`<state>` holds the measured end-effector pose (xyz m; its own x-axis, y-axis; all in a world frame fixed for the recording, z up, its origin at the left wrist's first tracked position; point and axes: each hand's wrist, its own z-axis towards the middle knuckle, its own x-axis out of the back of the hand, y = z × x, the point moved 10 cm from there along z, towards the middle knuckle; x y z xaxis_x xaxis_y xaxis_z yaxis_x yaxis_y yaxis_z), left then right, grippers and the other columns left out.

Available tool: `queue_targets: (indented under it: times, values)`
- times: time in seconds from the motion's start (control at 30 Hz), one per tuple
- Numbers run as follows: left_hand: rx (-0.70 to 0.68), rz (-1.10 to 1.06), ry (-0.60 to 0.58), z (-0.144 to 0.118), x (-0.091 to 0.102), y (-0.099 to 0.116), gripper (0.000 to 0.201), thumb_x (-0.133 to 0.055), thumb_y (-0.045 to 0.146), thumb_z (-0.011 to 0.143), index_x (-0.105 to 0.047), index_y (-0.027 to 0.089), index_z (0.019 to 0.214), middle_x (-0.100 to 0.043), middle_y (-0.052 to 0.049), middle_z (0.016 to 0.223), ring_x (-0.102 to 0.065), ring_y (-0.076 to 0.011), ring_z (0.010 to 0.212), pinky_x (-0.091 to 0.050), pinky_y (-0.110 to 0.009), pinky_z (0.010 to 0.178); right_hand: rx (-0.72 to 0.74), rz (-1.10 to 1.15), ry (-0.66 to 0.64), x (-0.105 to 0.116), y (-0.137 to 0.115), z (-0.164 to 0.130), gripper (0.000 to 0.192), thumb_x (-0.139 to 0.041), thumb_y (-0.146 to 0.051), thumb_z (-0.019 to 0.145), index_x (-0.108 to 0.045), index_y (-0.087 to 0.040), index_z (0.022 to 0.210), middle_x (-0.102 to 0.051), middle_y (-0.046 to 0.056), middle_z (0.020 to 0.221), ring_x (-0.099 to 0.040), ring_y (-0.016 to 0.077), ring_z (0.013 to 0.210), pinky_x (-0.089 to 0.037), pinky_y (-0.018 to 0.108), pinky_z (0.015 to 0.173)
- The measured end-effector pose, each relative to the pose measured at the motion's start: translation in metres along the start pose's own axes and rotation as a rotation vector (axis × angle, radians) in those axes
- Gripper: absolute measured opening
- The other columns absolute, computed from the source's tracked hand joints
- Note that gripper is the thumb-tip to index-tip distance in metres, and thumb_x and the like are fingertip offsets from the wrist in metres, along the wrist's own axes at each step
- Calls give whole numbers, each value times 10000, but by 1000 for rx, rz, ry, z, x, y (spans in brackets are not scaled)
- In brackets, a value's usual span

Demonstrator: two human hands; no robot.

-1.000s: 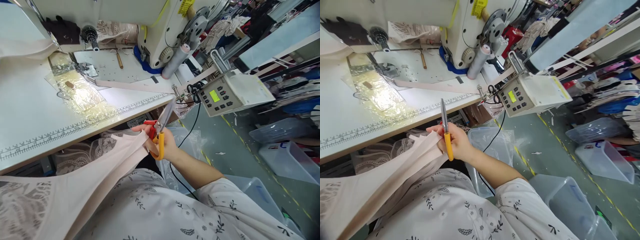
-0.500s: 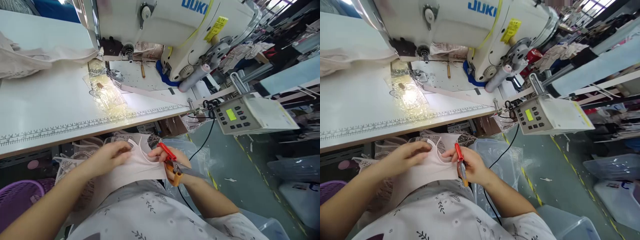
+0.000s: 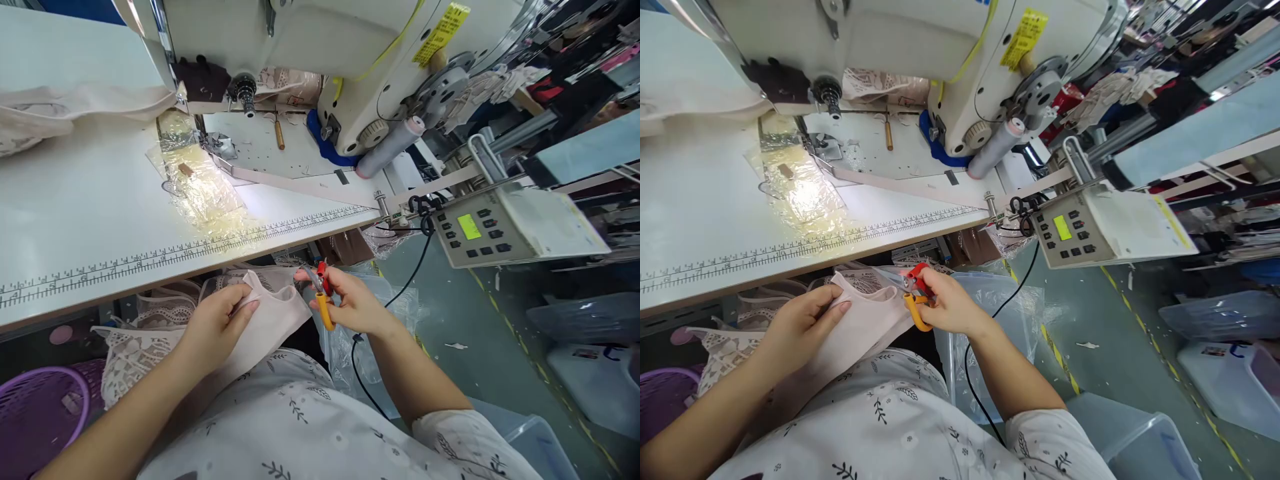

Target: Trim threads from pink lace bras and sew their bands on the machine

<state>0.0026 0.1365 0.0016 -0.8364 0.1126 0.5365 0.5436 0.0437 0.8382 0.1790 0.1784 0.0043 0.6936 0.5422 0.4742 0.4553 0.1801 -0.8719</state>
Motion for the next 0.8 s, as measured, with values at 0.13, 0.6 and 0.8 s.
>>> queue_targets:
  times: [0.13,0.6,0.8]
  values:
    - [55,-163,-60,1,-6,-7,225,-479,381,828,-553,208,705,-557,19,619,-519,-148,589,-399,-250,572,141,113,28,-1,-25,12,251,-680,-246,748,-566,-211,968,-667,80,1037,-604,238,1053,-485,404,880]
    - [-98,97,82,-3,-3,8,267,-409,330,840,-360,228,598,-472,6,617,-488,-153,583,-399,-264,547,62,231,34,-41,-25,30,274,-716,-402,718,-539,-202,780,-620,25,810,-619,200,847,-505,330,735]
    - [-149,92,37,-5,-8,15,240,-365,305,877,-474,212,684,-540,-26,703,-535,-165,656,-433,-266,593,-4,242,43,-43,-16,33,345,-737,-457,680,-527,-195,763,-567,0,743,-557,149,691,-477,286,646]
